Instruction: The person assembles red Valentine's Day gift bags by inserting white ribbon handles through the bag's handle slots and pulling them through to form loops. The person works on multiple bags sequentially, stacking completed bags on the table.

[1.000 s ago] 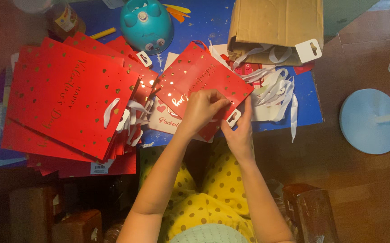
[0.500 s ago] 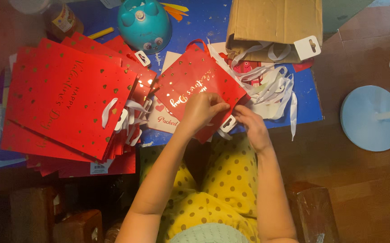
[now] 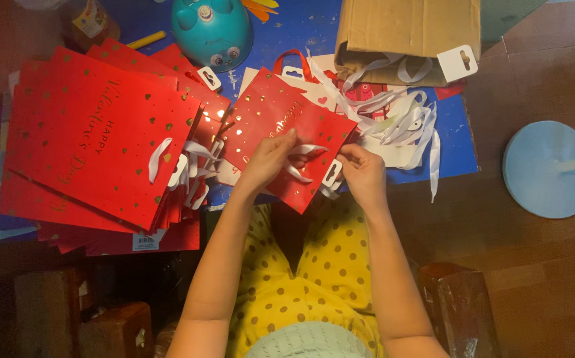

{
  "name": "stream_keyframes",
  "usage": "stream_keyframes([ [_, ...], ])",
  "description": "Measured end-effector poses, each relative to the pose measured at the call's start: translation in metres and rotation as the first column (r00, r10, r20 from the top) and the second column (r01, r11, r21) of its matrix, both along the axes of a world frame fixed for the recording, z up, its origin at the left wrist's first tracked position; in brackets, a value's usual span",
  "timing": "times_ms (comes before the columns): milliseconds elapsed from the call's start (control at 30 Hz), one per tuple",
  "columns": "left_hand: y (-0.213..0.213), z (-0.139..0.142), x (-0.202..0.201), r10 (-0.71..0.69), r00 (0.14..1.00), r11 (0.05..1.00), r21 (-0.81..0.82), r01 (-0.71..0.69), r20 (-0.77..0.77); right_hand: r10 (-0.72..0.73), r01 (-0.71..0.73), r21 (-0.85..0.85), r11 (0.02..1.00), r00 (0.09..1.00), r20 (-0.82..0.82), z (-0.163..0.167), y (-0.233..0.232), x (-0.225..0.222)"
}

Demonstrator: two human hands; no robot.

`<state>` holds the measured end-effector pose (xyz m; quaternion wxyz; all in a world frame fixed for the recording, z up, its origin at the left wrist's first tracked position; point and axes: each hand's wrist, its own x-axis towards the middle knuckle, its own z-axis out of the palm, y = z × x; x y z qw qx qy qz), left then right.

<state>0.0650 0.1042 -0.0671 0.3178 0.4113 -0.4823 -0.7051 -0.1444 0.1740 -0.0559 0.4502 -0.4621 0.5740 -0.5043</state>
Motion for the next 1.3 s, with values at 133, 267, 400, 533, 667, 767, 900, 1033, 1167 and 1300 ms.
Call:
stream_keyframes([
  [133, 0.008, 0.002, 0.007, 0.054, 0.992, 0.998, -0.038, -0.059, -0.118, -0.083, 0.098, 0.044, 0.994, 0.961, -0.264, 0.002, -0.002, 0.008],
  [267, 0.017, 0.019, 0.016, 0.071, 0.997, 0.985, -0.158, -0.066, 0.022, -0.125, 0.129, -0.013, 0.992, 0.927, -0.354, 0.000, -0.001, 0.009],
  [400, 0.020, 0.027, 0.017, 0.035, 0.988, 0.998, -0.040, -0.041, -0.147, -0.108, 0.082, -0.124, 0.989, 0.970, -0.219, -0.004, -0.004, 0.007],
  [533, 0.019, 0.022, 0.009, 0.104, 0.855, 0.981, 0.194, -0.004, -0.508, -0.107, 0.096, -0.061, 0.994, 0.970, -0.218, -0.002, -0.004, 0.007],
  [667, 0.016, 0.010, 0.002, 0.202, 0.803, 0.955, 0.294, -0.036, -0.561, -0.131, 0.104, -0.096, 0.990, 0.931, -0.339, 0.004, 0.000, 0.010],
  [767, 0.015, 0.002, 0.000, 0.191, 0.808, 0.956, 0.294, -0.023, -0.557, -0.139, 0.121, -0.069, 0.990, 0.886, -0.443, 0.006, 0.004, 0.012],
  [900, 0.013, -0.004, 0.003, 0.093, 0.789, 0.974, 0.221, 0.055, -0.607, -0.184, 0.130, -0.145, 0.981, 0.861, -0.474, 0.004, 0.008, 0.009],
  [1033, 0.014, -0.006, 0.000, 0.091, 0.846, 0.978, 0.209, 0.024, -0.525, -0.243, 0.189, -0.255, 0.948, 0.949, -0.201, -0.002, 0.009, -0.006],
  [1167, 0.019, -0.008, -0.002, 0.062, 0.922, 0.992, 0.122, -0.016, -0.382, -0.226, 0.268, -0.176, 0.947, 0.947, 0.230, -0.009, 0.008, -0.016],
  [1300, 0.028, -0.001, -0.015, 0.115, 0.949, 0.993, 0.000, -0.120, -0.295, -0.270, 0.365, -0.091, 0.927, 0.814, 0.514, -0.011, 0.006, -0.025],
])
